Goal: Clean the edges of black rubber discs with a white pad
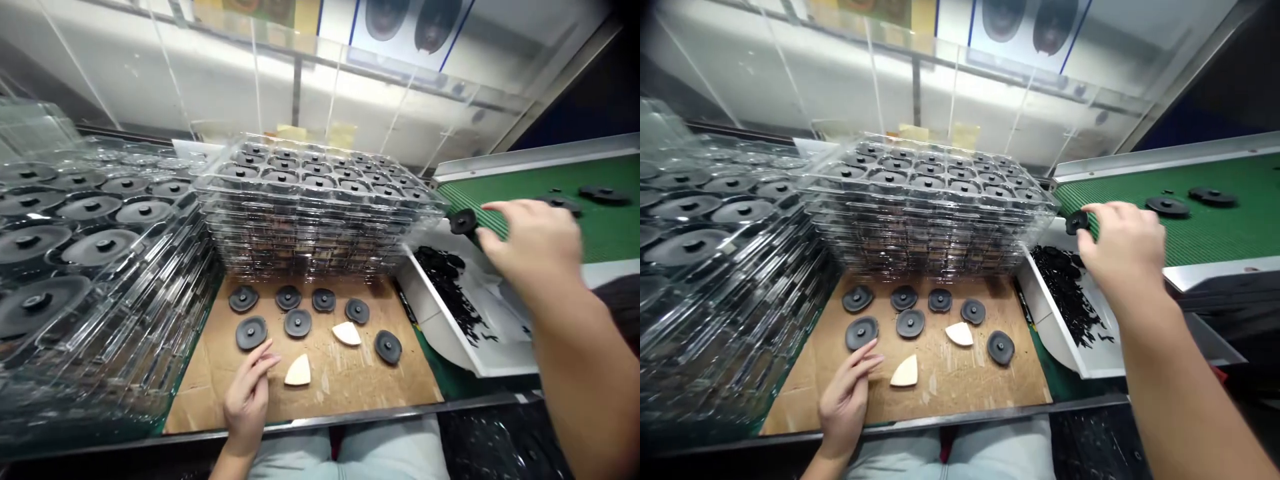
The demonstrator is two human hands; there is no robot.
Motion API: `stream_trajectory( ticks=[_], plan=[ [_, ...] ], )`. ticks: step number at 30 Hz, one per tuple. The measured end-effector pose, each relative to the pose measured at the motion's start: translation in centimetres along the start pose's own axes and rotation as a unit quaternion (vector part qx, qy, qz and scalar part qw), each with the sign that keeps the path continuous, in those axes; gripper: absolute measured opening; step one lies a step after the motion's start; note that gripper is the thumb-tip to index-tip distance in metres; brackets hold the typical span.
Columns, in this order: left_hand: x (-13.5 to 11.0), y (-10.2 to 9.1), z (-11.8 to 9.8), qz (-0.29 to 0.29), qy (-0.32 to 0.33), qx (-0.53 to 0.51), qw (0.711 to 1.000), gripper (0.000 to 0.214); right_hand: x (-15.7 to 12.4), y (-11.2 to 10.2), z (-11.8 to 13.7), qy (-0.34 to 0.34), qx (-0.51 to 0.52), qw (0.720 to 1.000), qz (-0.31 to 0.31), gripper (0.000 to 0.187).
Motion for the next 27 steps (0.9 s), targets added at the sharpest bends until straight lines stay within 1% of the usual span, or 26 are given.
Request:
stream_trajectory(
  ticks=[2, 3, 5, 7, 9, 11, 14, 16, 18, 20, 23, 27],
  plan=[
    [0.0, -0.1, 0.3, -0.007, -0.054, -0.003, 0.999, 0.026, 1.6, 1.1, 0.9, -0.001, -0.044, 0.999, -0.014, 0.057],
    [0.1, -0.2, 0.4, -0.007, -0.075, -0.004, 0.997, 0.025, 2.4, 1.8, 1.2, -0.008, -0.064, 0.998, -0.013, 0.058],
    [0.2, -0.3, 0.6, 0.000, -0.106, -0.010, 0.994, 0.024, 3.5, 3.2, 1.6, -0.032, -0.093, 0.995, 0.001, 0.048],
    [0.2, -0.3, 0.5, 0.005, -0.125, -0.016, 0.992, 0.024, 3.7, 4.1, 1.7, -0.053, -0.111, 0.992, 0.014, 0.038],
    [0.2, -0.2, 0.5, 0.004, -0.140, -0.019, 0.990, 0.025, 2.9, 4.3, 1.8, -0.068, -0.121, 0.990, 0.033, 0.035],
    [0.3, -0.1, 0.4, 0.002, -0.153, -0.020, 0.988, 0.025, 1.6, 4.0, 2.1, -0.082, -0.121, 0.987, 0.068, 0.031],
    [0.5, 0.0, 0.2, 0.013, -0.162, -0.024, 0.986, 0.026, -1.2, 3.8, 2.4, -0.100, -0.097, 0.978, 0.156, 0.034],
    [0.7, 0.1, 0.1, 0.029, -0.161, -0.027, 0.986, 0.026, -3.0, 4.2, 2.3, -0.106, -0.071, 0.965, 0.227, 0.038],
    [0.8, 0.1, 0.0, 0.044, -0.162, -0.027, 0.985, 0.026, -4.5, 5.2, 1.6, -0.096, -0.051, 0.952, 0.287, 0.033],
    [0.8, 0.1, 0.0, 0.055, -0.165, -0.026, 0.984, 0.026, -5.6, 6.5, 0.4, -0.073, -0.043, 0.942, 0.326, 0.028],
    [0.9, 0.2, 0.1, 0.054, -0.176, -0.026, 0.983, 0.024, -6.7, 8.4, -2.2, -0.037, -0.041, 0.934, 0.354, 0.026],
    [1.0, 0.5, 0.1, 0.028, -0.203, -0.026, 0.978, 0.019, -7.7, 10.7, -5.6, 0.009, -0.032, 0.927, 0.373, 0.026]
  ],
)
Point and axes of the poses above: each hand's wrist, its own x-axis towards the middle knuckle, its own y-axis out of the palm, z = x × y, the point moved 1 cm from there along x, towards the middle knuckle, and after that the axes turned 4 degrees about x, right-handed, at the moved point
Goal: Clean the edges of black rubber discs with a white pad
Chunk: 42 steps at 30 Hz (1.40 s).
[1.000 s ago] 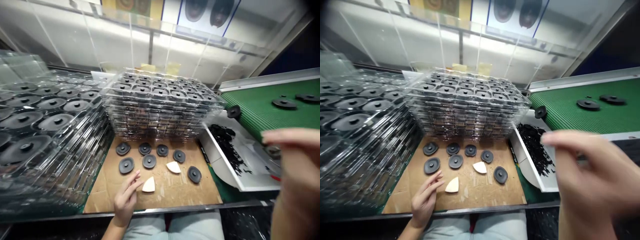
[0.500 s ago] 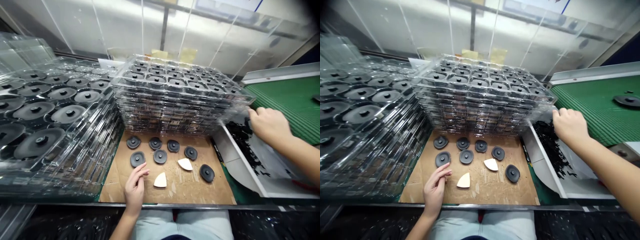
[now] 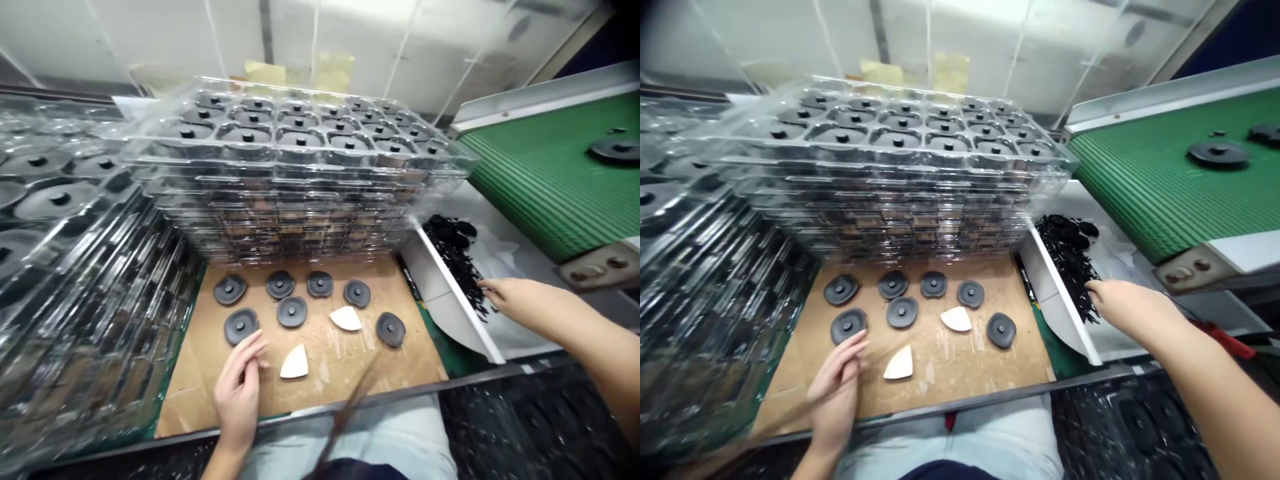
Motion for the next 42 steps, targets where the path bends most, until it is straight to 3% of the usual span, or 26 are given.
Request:
stream_trajectory(
  ticks=[5, 8, 12, 15, 21, 26, 30, 32, 35, 38, 39, 40, 42],
  plan=[
    [0.1, 0.5, -0.2, -0.037, -0.056, 0.005, 0.998, 0.028, 2.1, 2.5, -2.5, 0.044, 0.045, 0.998, -0.005, 0.027],
    [0.2, 0.3, -0.2, -0.031, -0.092, 0.019, 0.995, 0.028, 3.2, 3.3, -3.3, 0.041, 0.078, 0.996, -0.019, 0.025],
    [-0.2, 0.1, -0.5, 0.010, -0.113, 0.034, 0.993, 0.033, 4.6, 2.8, -3.0, -0.007, 0.125, 0.988, -0.086, 0.027],
    [-0.5, 0.3, -1.1, 0.008, -0.125, 0.039, 0.991, 0.040, 6.4, 2.0, -1.7, -0.036, 0.153, 0.978, -0.137, 0.031],
    [-0.2, 0.9, -1.9, -0.019, -0.123, 0.058, 0.990, 0.034, 9.3, 1.4, -0.2, -0.030, 0.204, 0.966, -0.156, 0.030],
    [0.0, 0.9, -1.5, 0.011, -0.119, 0.054, 0.991, 0.031, 5.8, 0.7, -0.2, -0.008, 0.278, 0.936, -0.214, 0.026],
    [-0.2, 1.2, -1.5, 0.005, -0.106, 0.038, 0.994, 0.029, -0.6, 0.7, 1.2, -0.031, 0.380, 0.873, -0.305, 0.033],
    [-0.4, 1.5, -2.3, 0.000, -0.097, 0.027, 0.995, 0.031, -3.9, 1.0, 2.6, -0.047, 0.448, 0.832, -0.322, 0.038],
    [-1.0, 2.4, -4.7, 0.050, -0.118, -0.038, 0.991, 0.026, -7.4, 1.3, 5.7, -0.090, 0.546, 0.789, -0.268, 0.044],
    [-1.7, 3.6, -7.8, 0.171, -0.164, -0.089, 0.967, 0.022, -9.1, 1.6, 9.8, -0.157, 0.654, 0.733, -0.103, 0.049],
    [-2.0, 4.0, -8.7, 0.229, -0.184, -0.122, 0.948, 0.025, -9.4, 1.6, 11.3, -0.174, 0.687, 0.704, -0.038, 0.049],
    [-2.2, 4.4, -9.5, 0.296, -0.228, -0.196, 0.907, 0.028, -9.7, 1.7, 12.7, -0.185, 0.718, 0.670, 0.028, 0.048],
    [-2.5, 4.7, -10.5, 0.344, -0.290, -0.310, 0.838, 0.030, -10.2, 2.0, 15.0, -0.192, 0.759, 0.609, 0.127, 0.043]
  ],
)
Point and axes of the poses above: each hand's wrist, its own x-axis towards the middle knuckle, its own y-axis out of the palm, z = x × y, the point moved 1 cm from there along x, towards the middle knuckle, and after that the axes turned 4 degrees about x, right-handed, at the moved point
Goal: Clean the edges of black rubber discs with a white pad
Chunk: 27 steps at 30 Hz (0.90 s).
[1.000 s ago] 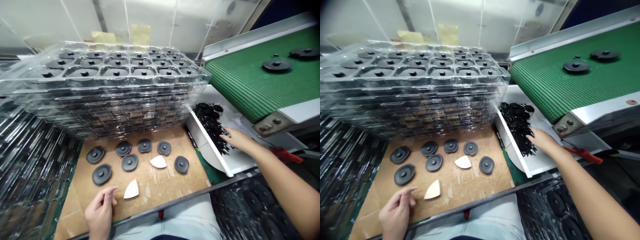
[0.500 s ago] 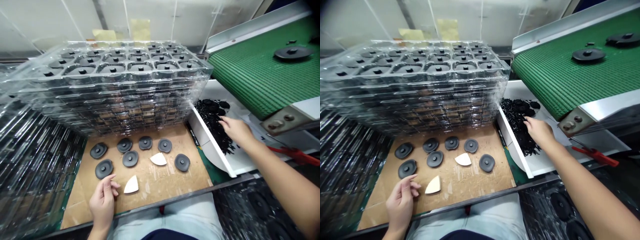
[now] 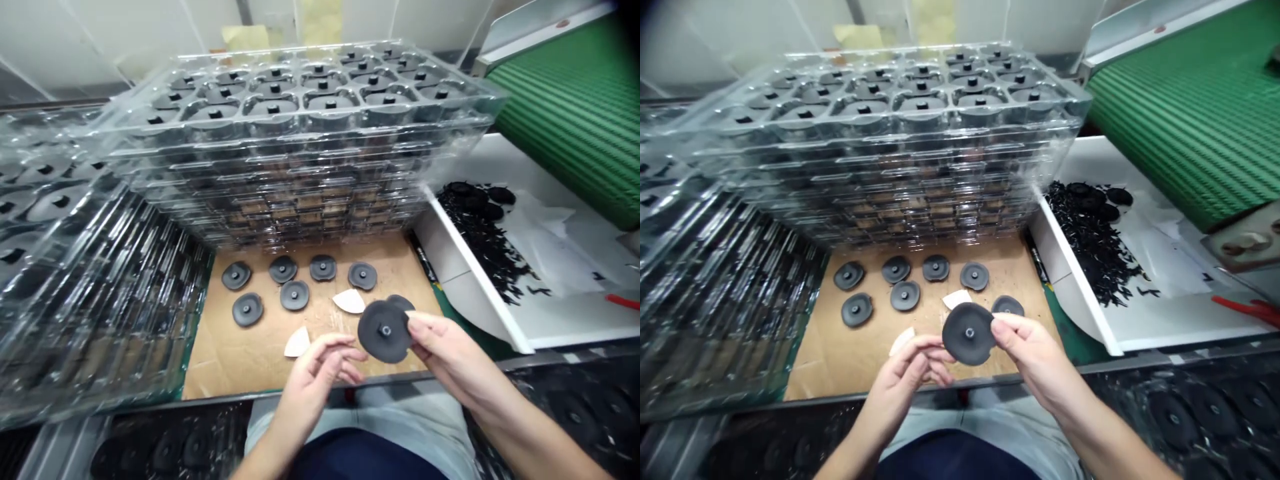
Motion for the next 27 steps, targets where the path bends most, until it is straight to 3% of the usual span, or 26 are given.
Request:
stream_trajectory(
  ticks=[3, 9, 12, 21, 24, 27],
  plan=[
    [-0.5, -0.1, -0.1, 0.021, -0.042, -0.116, 0.992, 0.036, 0.3, 2.2, -0.9, 0.040, 0.053, 0.997, 0.048, 0.039],
    [-1.5, -2.7, 0.6, 0.097, -0.125, -0.224, 0.962, 0.055, 0.7, 4.6, -1.5, 0.078, 0.043, 0.988, 0.123, 0.038],
    [-1.9, -3.6, 0.9, 0.133, -0.131, -0.280, 0.942, 0.057, 1.1, 5.8, -1.4, 0.091, 0.031, 0.984, 0.150, 0.036],
    [-2.4, -5.1, 0.6, 0.165, -0.118, -0.360, 0.911, 0.042, 2.2, 8.4, -1.6, 0.107, -0.012, 0.977, 0.182, 0.039],
    [-2.7, -5.6, 0.6, 0.159, -0.105, -0.376, 0.907, 0.042, 2.4, 9.3, -2.0, 0.109, -0.022, 0.978, 0.175, 0.040],
    [-2.9, -6.0, 0.9, 0.125, -0.100, -0.382, 0.910, 0.038, 2.4, 10.3, -2.2, 0.061, -0.064, 0.983, 0.163, 0.035]
  ],
)
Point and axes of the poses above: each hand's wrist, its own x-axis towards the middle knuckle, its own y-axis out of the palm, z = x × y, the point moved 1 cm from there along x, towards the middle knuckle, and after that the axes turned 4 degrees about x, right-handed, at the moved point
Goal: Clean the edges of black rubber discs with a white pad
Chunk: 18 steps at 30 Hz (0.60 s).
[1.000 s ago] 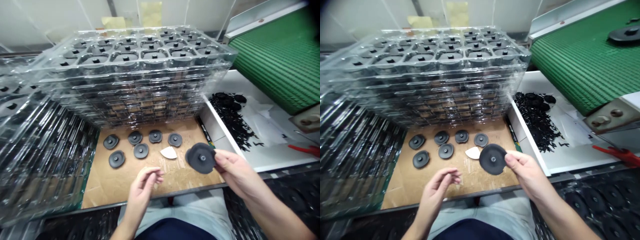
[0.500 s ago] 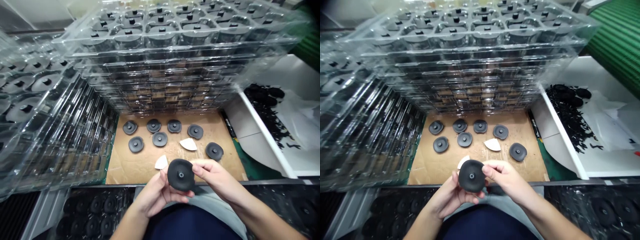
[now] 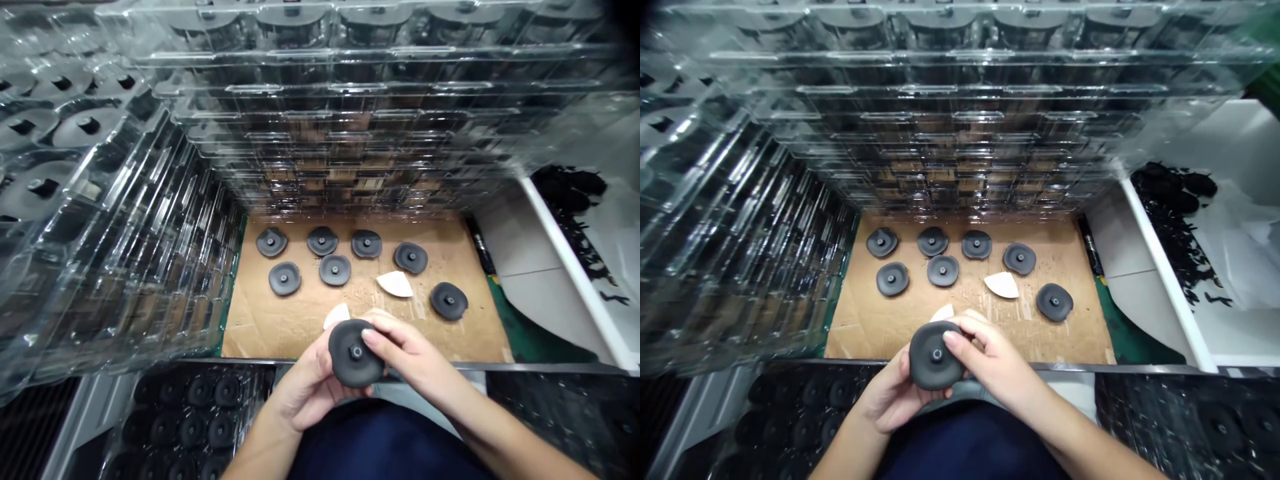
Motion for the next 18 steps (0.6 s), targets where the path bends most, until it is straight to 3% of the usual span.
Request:
stream_trajectory(
  ticks=[5, 8, 11, 14, 18],
  plan=[
    [-0.3, -0.2, -0.5, -0.028, 0.016, 0.006, 0.999, 0.053, -0.2, 0.5, -0.3, -0.057, -0.092, 0.992, -0.060, 0.033],
    [-0.5, 0.0, -0.8, -0.038, 0.021, 0.037, 0.998, 0.054, -0.5, 0.2, -0.6, -0.070, -0.106, 0.983, -0.136, 0.034],
    [-0.7, 0.1, -0.9, -0.059, 0.038, 0.061, 0.996, 0.054, -0.7, 0.5, -0.6, -0.133, -0.111, 0.965, -0.199, 0.032],
    [-0.7, 0.3, -0.9, -0.083, 0.052, 0.086, 0.991, 0.057, -0.5, 1.5, -0.4, -0.159, -0.068, 0.971, -0.163, 0.044],
    [-0.7, 0.8, -0.9, -0.101, 0.069, 0.120, 0.985, 0.056, 0.2, 2.5, -0.4, -0.063, 0.075, 0.994, -0.039, 0.055]
  ],
)
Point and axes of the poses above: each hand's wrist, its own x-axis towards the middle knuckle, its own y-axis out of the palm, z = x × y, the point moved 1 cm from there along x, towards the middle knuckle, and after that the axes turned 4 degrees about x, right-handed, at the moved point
